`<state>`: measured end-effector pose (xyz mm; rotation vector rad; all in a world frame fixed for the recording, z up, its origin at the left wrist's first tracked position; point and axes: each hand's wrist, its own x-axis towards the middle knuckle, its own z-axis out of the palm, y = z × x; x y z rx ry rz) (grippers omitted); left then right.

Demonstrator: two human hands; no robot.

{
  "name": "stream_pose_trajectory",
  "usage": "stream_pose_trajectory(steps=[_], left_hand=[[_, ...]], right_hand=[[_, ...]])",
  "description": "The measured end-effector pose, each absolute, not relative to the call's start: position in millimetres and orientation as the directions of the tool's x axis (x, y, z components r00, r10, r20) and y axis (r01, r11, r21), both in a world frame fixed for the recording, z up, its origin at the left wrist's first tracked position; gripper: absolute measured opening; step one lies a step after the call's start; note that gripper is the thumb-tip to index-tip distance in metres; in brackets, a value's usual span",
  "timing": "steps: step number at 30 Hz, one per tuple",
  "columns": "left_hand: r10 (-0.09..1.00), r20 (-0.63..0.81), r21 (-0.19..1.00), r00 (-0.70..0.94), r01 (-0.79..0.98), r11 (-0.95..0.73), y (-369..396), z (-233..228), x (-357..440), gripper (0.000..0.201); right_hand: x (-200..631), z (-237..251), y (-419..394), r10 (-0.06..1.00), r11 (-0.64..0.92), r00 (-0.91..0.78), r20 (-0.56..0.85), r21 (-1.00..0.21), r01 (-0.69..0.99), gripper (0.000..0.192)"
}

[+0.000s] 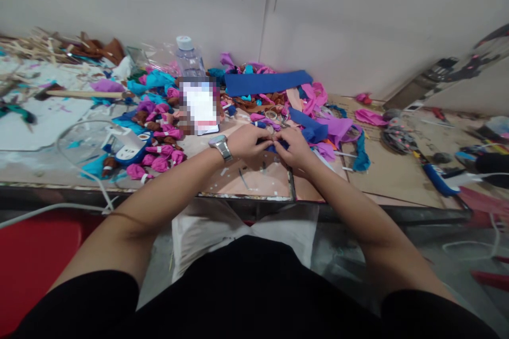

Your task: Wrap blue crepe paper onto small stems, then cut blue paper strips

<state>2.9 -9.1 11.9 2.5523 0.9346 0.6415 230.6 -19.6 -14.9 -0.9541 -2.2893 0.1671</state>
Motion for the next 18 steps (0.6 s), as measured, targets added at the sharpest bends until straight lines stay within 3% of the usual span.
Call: stream_pose_trajectory(steps=[4,11,18], left_hand=[[0.681,0.293,0.507,0.671,0.495,-0.706,-10.1,13.9,2.1,0.028],[0.69,0.285,0.481,0.665,0.523,-0.704,-9.7,12.5,1.8,0.029],[0.684,0.277,0.388,0.674,0.573,-0.722,-8.1,9.4,0.8,0.022]], right_hand=[[229.9,-12.4,-20.8,0.679,0.725,-0.511,0.527,-0.369,0.582,0.013],[231.5,-12.3,-20.9,0.661,0.74,-0.521,0.54,-0.358,0.569,0.012],[231.8,-14.2,-19.7,0.642,0.755,-0.537,0.548,-0.329,0.567,0.01]])
